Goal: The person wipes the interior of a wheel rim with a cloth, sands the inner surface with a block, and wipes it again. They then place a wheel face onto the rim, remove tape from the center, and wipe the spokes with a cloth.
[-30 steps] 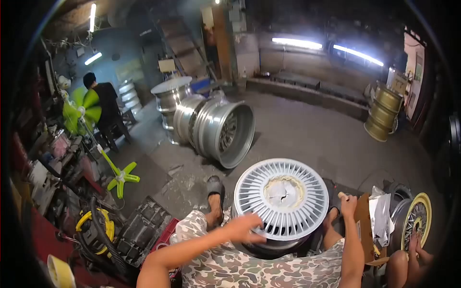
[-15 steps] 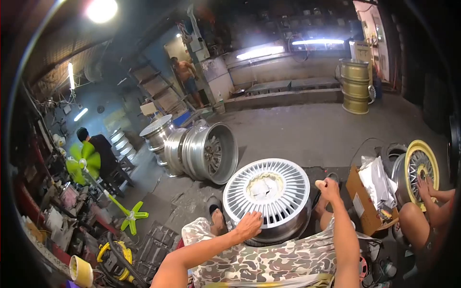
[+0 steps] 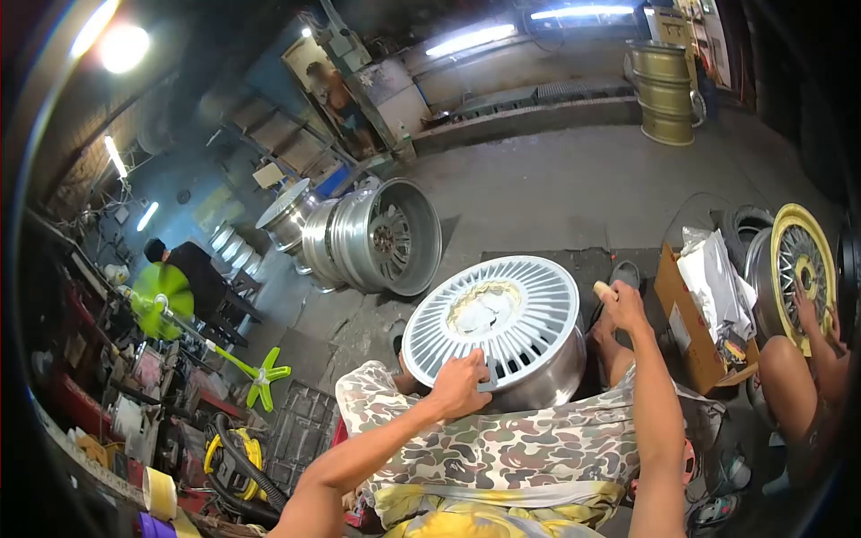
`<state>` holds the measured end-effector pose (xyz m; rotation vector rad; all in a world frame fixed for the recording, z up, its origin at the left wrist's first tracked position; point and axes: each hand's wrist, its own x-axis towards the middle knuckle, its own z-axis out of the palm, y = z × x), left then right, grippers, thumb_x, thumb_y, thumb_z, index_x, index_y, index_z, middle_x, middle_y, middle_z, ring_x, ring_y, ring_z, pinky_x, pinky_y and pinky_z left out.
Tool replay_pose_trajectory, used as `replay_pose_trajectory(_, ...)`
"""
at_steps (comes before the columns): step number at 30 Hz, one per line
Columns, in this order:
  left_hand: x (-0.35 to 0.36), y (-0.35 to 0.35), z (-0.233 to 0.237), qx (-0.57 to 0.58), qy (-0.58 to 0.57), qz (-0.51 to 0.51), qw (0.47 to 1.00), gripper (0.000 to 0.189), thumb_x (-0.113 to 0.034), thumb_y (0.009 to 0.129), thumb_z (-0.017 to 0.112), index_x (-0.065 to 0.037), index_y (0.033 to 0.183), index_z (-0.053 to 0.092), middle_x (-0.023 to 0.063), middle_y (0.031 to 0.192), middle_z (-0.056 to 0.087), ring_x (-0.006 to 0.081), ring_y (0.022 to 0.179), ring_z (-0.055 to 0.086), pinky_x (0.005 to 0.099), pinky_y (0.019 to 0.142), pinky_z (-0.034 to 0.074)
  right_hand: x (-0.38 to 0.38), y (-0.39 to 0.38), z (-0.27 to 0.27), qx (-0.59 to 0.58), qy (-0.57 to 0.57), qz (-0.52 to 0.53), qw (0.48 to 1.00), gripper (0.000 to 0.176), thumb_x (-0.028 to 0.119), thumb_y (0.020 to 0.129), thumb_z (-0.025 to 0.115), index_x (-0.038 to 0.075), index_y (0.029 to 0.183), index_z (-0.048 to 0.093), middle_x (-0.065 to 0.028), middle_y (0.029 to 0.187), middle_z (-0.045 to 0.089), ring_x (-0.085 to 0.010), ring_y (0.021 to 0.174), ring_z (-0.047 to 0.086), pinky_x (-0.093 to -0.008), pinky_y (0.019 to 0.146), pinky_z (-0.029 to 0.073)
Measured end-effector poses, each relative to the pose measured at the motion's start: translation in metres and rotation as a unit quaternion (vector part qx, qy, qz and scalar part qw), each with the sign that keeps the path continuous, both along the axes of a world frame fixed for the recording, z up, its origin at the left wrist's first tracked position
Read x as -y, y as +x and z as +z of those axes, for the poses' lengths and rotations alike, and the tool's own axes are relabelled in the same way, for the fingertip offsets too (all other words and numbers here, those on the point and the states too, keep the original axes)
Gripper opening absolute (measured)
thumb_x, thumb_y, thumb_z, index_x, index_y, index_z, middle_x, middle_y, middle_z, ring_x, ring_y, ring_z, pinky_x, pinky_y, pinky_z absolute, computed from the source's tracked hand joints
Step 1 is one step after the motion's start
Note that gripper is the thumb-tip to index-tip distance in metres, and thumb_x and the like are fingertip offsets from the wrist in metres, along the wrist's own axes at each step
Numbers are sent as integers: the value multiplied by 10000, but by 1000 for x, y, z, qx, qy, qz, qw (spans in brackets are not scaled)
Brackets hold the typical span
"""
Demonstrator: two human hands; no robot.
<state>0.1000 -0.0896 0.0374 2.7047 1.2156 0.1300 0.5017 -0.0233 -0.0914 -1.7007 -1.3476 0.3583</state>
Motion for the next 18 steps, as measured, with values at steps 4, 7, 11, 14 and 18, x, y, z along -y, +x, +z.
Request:
replay_pose_trajectory(4,-28,8,66,61,-60,-10,996,320,-280,699,758,-23,890,750,169,983,601,388,866,646,475,755,514,5,14,-16,9,-37,-47,998,280,248,941,663,-19,979,592,-296,997,686,-513,990,647,-549,826,511)
replay_pose_trajectory(7,-66,21,101,87,-107,-9,990,361,-317,716,734,3,883,730,165,994,623,355,964,641,412,837,512,5,22,-28,25,-64,-58,996,265,229,969,612,-24,1009,547,-318,987,674,-534,1001,636,-567,833,507)
replay_pose_trajectory(11,-129,12,108,152,-71,56,984,277,-219,781,722,15,929,730,133,935,595,270,890,618,403,808,513,19,7,10,-118,-54,-72,989,277,223,949,617,-40,989,538,-297,935,668,-517,928,646,-539,822,519)
replay_pose_trajectory(14,-199,1,79,145,66,131,979,708,-638,864,696,51,1025,719,140,931,542,319,919,593,423,863,478,26,0,14,-101,-35,-72,992,265,202,901,638,-38,968,549,-258,889,648,-476,866,641,-509,792,516)
replay_pose_trajectory(18,-288,20,61,113,83,230,963,822,-776,829,647,-8,1092,777,210,1159,701,385,1139,666,447,973,497,34,-9,18,11,13,-75,997,239,158,825,697,-36,877,568,-208,852,604,-371,779,611,-453,718,484)
